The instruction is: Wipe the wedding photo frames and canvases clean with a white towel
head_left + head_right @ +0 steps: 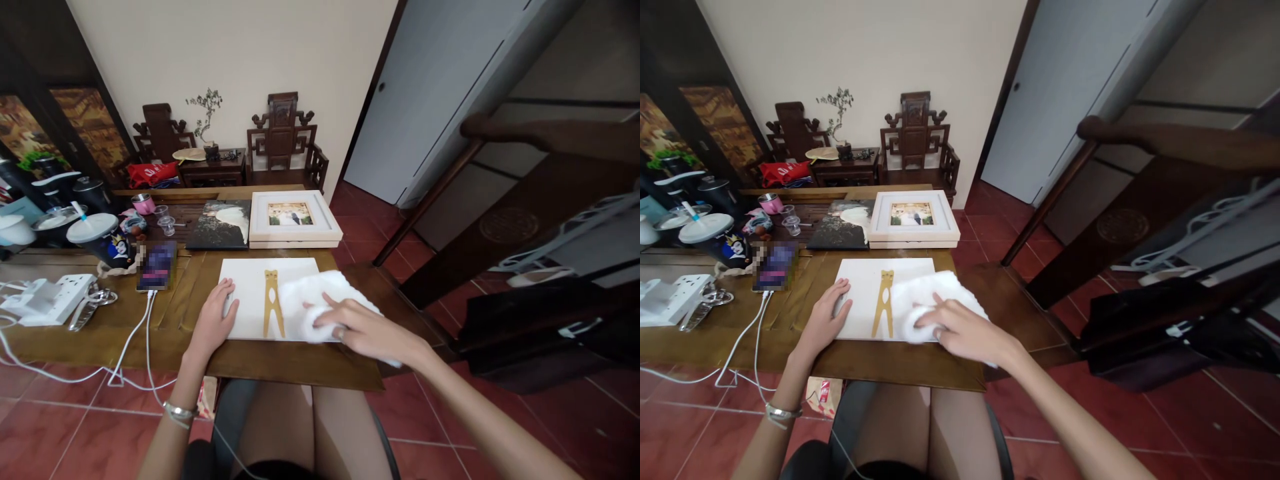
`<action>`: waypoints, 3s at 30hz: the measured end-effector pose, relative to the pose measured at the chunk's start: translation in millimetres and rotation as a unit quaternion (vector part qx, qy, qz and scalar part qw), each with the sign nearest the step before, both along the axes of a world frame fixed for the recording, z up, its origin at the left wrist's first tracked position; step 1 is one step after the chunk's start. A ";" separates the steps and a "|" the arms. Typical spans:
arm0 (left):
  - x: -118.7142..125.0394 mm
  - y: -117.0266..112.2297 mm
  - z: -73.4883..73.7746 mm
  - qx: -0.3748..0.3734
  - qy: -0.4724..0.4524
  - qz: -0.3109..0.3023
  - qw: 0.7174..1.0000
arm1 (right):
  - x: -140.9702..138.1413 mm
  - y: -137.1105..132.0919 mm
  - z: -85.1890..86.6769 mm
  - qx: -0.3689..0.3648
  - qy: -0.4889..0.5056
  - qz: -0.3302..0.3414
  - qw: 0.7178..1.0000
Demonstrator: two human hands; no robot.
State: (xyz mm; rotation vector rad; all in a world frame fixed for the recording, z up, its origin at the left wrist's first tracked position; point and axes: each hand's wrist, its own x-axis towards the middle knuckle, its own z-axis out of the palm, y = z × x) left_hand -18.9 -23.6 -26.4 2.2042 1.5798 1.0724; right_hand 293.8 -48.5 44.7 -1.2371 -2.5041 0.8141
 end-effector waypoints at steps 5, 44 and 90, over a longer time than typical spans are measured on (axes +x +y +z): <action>-0.2 0.0 -0.1 0.003 0.007 -0.005 1.000 | 8.3 -31.4 13.3 -0.080 -0.015 0.014 0.997; 0.9 -1.4 2.9 -0.008 -0.002 -0.004 1.000 | -8.7 61.5 -8.4 0.036 0.014 -0.032 0.999; 1.8 -1.7 2.7 -0.013 -0.003 -0.004 1.000 | 9.7 -35.2 11.5 -0.077 -0.034 0.017 0.996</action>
